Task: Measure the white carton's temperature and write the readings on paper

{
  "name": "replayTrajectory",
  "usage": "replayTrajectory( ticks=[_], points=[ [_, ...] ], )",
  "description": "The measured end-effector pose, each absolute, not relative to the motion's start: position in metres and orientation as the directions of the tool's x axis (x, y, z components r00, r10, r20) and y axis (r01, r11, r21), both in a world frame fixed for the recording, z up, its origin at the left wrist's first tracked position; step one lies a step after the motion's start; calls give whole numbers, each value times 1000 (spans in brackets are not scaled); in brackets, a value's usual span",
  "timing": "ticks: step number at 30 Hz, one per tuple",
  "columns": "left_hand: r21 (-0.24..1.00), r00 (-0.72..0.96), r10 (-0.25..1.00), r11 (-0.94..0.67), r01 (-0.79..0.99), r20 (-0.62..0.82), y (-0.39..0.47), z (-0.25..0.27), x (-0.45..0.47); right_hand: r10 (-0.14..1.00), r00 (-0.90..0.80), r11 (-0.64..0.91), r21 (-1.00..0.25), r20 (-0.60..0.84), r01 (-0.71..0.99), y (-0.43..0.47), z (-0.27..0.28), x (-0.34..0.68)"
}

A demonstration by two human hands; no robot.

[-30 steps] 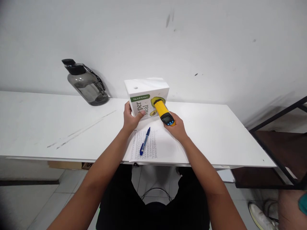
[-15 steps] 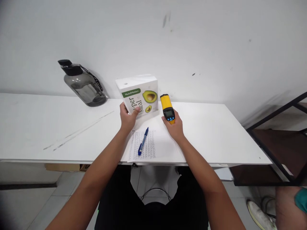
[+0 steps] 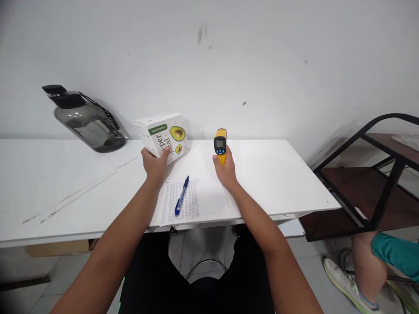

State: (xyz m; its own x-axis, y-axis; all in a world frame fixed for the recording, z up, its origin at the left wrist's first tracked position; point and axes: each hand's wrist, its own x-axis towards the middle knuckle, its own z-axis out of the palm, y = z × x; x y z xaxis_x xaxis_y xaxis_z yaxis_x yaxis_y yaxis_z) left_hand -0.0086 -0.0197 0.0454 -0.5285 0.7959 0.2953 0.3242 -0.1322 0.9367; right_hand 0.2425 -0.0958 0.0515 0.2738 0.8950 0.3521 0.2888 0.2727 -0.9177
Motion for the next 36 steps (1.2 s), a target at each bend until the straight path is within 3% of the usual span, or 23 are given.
replayTrajectory(
  ticks=[6,25,36],
  points=[
    [960,-521,822,-107,259,232,-9,31,-14,894,268,289,-920,358,264,-95,49,241],
    [961,-474,853,-102,255,216,-8,30,-15,891,260,296,-911,372,287,-96,48,240],
    [938,-463,864,-27,346,196,-15,40,-10,897,231,295,-900,377,322,-96,49,240]
  ],
)
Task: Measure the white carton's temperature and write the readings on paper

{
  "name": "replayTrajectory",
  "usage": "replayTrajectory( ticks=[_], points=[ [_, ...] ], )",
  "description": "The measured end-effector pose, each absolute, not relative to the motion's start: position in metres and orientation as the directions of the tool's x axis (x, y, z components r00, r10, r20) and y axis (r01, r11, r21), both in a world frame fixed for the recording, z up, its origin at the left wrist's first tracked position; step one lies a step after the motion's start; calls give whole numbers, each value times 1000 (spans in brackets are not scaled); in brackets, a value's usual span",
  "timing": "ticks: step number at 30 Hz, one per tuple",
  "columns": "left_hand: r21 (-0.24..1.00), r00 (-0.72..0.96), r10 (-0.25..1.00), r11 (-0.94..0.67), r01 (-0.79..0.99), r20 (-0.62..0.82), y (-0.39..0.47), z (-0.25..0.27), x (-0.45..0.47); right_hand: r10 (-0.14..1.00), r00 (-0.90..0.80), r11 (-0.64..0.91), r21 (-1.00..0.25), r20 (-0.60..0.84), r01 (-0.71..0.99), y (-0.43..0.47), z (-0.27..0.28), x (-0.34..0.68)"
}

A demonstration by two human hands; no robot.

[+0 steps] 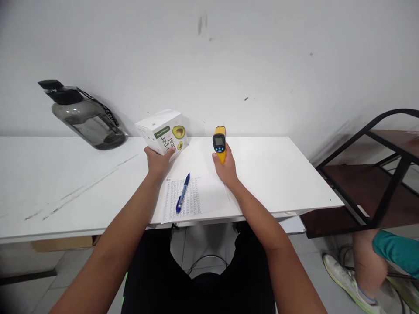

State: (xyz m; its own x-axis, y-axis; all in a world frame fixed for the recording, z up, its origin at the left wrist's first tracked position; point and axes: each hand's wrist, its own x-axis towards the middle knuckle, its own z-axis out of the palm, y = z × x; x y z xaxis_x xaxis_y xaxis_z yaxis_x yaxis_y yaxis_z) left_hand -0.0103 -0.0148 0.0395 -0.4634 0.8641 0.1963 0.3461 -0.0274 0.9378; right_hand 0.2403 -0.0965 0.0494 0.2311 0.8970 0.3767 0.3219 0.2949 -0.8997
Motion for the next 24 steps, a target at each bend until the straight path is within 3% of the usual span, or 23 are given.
replayTrajectory(
  ticks=[6,11,13,16,19,24],
  points=[
    [933,-466,860,-34,358,210,-11,33,-12,885,255,254,-863,390,437,-90,47,252],
    [924,-462,859,-34,380,222,-10,31,-11,934,173,180,-830,312,528,-82,41,265],
    [922,-461,862,-21,388,213,-11,33,-10,933,147,155,-734,330,661,-81,39,268],
    [923,-460,866,-2,384,194,-14,36,-9,942,69,108,-494,328,863,-80,37,270],
    [925,-457,870,1,381,187,-16,39,-9,959,16,74,-304,283,950,-80,37,271],
    [921,-460,869,12,391,183,-16,39,-8,965,-21,79,-214,262,974,-79,37,270]
  ],
)
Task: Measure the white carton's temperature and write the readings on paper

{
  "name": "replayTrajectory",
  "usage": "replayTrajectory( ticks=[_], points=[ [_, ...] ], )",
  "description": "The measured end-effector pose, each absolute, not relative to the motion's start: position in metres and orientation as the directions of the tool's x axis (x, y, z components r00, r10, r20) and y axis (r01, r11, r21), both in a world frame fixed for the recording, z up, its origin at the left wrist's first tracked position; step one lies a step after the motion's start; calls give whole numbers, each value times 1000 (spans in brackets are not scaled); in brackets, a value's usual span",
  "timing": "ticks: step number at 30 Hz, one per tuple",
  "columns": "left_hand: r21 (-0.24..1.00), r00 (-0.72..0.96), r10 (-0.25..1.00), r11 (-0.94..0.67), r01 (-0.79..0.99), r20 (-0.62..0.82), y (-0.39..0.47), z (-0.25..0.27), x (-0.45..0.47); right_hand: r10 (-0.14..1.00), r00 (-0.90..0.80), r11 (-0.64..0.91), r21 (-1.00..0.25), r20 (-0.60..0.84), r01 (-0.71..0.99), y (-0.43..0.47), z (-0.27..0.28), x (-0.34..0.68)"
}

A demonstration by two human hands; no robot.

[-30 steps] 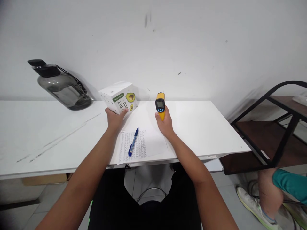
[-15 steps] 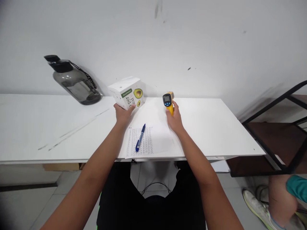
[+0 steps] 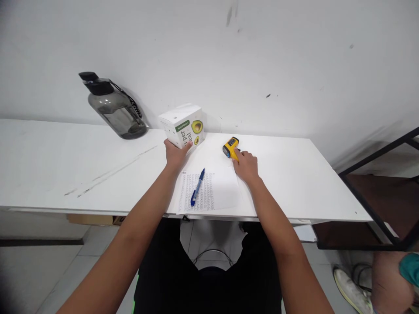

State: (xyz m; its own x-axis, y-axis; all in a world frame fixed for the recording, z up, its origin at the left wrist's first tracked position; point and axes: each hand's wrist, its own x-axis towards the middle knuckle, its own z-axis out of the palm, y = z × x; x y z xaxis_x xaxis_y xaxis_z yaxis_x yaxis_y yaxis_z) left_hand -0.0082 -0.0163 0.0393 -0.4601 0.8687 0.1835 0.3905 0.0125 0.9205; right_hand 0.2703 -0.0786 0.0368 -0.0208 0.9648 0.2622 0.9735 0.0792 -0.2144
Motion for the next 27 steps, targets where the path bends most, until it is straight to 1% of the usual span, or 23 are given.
replayTrajectory(
  ticks=[4,5,7,9,11,12,14,16,18,20,22,23,25,27],
  points=[
    [917,-465,866,19,399,185,-16,39,-8,962,-26,76,-177,271,981,-78,35,271],
    [915,-464,867,24,404,182,-16,39,-8,954,-25,76,-161,298,984,-78,35,271],
    [910,-464,868,37,413,176,-16,39,-8,915,-43,99,-120,401,988,-79,36,270],
    [908,-466,869,47,416,168,-16,40,-8,847,-129,193,-72,515,979,-81,39,264],
    [905,-465,871,59,420,159,-16,41,-8,774,-302,369,-10,556,929,-85,41,252],
    [902,-463,873,65,427,156,-16,41,-8,737,-408,471,24,539,882,-88,42,245],
    [892,-461,874,75,446,157,-15,41,-8,655,-603,638,95,456,764,-94,41,228],
    [886,-464,870,73,458,168,-14,41,-8,602,-708,718,138,368,682,-100,38,212],
    [888,-464,868,61,456,179,-14,40,-8,578,-757,758,142,305,636,-104,36,203],
    [891,-463,868,55,450,180,-13,39,-9,585,-760,772,95,284,629,-105,37,201],
    [894,-462,868,50,446,182,-13,39,-9,634,-711,750,-15,304,662,-105,40,206],
    [897,-462,868,45,440,183,-14,39,-9,676,-661,720,-101,326,687,-105,43,210],
    [908,-461,869,32,418,181,-14,39,-9,786,-493,611,-340,373,715,-105,47,220],
    [919,-462,869,23,394,176,-14,39,-9,880,-297,471,-607,370,640,-106,50,227]
  ],
)
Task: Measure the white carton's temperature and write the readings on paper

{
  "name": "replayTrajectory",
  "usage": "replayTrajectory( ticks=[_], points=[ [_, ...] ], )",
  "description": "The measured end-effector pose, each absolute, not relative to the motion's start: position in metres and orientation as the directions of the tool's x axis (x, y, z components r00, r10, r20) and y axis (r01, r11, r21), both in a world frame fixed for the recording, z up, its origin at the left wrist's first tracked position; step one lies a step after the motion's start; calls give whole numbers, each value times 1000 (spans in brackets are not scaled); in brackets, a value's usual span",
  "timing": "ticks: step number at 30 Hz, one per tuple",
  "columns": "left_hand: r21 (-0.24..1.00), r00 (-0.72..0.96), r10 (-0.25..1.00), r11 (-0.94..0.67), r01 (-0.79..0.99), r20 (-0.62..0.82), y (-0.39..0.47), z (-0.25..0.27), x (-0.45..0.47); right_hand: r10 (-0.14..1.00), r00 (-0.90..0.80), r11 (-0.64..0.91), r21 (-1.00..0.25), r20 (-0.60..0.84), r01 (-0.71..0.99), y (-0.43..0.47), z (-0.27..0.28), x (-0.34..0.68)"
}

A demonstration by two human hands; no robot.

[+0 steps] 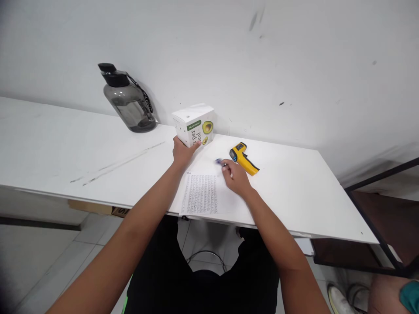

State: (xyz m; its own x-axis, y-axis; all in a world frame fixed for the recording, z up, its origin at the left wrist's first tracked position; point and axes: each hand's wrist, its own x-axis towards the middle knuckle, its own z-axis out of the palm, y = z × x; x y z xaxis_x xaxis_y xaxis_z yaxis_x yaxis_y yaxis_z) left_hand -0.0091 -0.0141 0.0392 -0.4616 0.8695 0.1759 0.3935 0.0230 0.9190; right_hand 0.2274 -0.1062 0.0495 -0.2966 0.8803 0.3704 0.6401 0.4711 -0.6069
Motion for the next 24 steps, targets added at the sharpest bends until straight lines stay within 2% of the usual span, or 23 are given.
replayTrajectory(
  ticks=[1,3,8,13,24],
  points=[
    [923,-463,869,21,385,173,-14,39,-9,910,-230,414,-708,346,572,-107,50,230],
    [925,-462,870,19,379,172,-14,39,-9,938,-193,345,-818,287,461,-107,50,232],
    [920,-452,878,32,389,160,-15,40,-9,959,-239,236,-897,153,373,-104,43,226],
    [918,-458,873,31,395,167,-15,42,-8,973,-212,174,-887,88,429,-103,41,222],
    [927,-465,865,1,374,187,-11,37,-9,982,-173,153,-877,82,455,-103,42,223]
  ],
)
